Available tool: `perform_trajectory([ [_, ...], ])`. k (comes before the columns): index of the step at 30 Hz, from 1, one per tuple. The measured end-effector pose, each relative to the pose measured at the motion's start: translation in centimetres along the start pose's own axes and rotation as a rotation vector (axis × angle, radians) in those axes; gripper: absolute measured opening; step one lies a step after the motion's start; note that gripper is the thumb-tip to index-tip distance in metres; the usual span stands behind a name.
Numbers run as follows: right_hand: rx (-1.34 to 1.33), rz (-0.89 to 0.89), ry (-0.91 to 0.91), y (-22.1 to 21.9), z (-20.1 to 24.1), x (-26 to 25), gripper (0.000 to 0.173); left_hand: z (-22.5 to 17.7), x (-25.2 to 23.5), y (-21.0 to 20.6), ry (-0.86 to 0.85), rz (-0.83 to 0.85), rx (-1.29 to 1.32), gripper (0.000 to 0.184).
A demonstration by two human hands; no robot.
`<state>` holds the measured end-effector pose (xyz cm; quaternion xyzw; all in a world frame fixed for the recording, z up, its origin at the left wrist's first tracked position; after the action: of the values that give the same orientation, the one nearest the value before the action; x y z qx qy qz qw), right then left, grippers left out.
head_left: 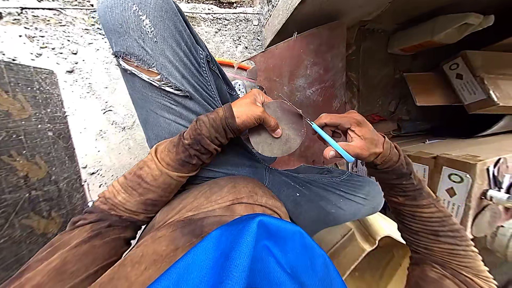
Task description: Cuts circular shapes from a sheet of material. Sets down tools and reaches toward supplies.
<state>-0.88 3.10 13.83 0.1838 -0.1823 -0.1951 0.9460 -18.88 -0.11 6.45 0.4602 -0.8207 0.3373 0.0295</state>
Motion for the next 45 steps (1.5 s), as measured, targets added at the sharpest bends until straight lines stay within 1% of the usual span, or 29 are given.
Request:
perform_trajectory([
  [3,-0.063,-0.066,0.035,-0.5,-0.7,0.9,0.044,0.2,-0.1,-0.2,0.017,-0.001,0.003,0.016],
  [4,-0.074,-0.069,0.028,-0.7,-1.0,1.2,0.043,0.3,-0.1,-0.3,0.025,0.002,-0.001,0.016],
  [7,-0.068,-0.015,-0.016,-1.5,-1.3,1.6,0.053,0.5,-0.2,-0.4,0.059,0.022,-0.048,0.017],
  [10,-0.038,0.035,-0.041,-2.1,-0.6,1.9,0.065,0.4,-0.3,-1.5,0.068,0.105,-0.075,0.015],
  [11,-0.034,0.027,-0.051,-2.2,-0.4,2.0,0.066,0.4,-0.3,-1.7,0.070,0.118,-0.082,0.015],
  [13,-0.023,-0.017,-0.061,-2.1,-0.3,2.5,0.064,0.2,-0.4,-2.0,0.069,0.122,-0.087,0.016],
  [16,-0.094,-0.101,-0.011,-2.4,-0.5,3.5,0.052,0.1,-0.4,-2.5,0.052,0.140,-0.086,0.016],
  [18,-0.148,-0.134,0.002,-2.9,-1.0,4.3,0.049,0.3,-0.6,-2.9,0.060,0.152,-0.098,0.016],
  [20,-0.182,-0.142,-0.005,-3.5,-1.3,4.7,0.052,0.5,-0.7,-3.1,0.072,0.156,-0.116,0.017],
  [24,-0.156,-0.063,-0.033,-4.4,-1.0,4.6,0.067,0.7,-0.7,-3.6,0.065,0.207,-0.158,0.017],
  [25,-0.142,-0.056,-0.028,-4.5,-0.8,4.5,0.068,0.7,-0.7,-3.7,0.061,0.224,-0.164,0.017],
  [28,-0.086,-0.115,-0.030,-4.0,-0.5,4.7,0.061,0.6,-0.6,-3.6,0.059,0.232,-0.190,0.016],
  [32,-0.160,-0.164,0.002,-4.6,-1.9,5.2,0.053,1.1,-0.8,-3.6,0.090,0.233,-0.195,0.016],
  [35,-0.219,-0.141,-0.007,-5.2,-2.1,5.2,0.059,1.2,-0.8,-3.6,0.101,0.236,-0.198,0.016],
  [39,-0.209,-0.106,-0.018,-6.1,-1.2,4.7,0.070,1.1,-0.8,-4.0,0.075,0.247,-0.199,0.017],
  [45,-0.188,-0.145,-0.018,-6.2,-0.9,4.6,0.072,0.9,-0.6,-4.1,0.056,0.259,-0.204,0.016],
])
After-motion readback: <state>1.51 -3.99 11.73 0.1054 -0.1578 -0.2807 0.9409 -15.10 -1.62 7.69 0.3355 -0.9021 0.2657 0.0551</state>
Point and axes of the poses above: each hand's wrist, its own x-axis away from the middle knuckle, its own y-axis out of the back of the hand, z = x × y, the point moved 8 cm from there along -x, towards the middle knuckle, and after that the axes turned 3 degrees about z, right-handed, at the moved point
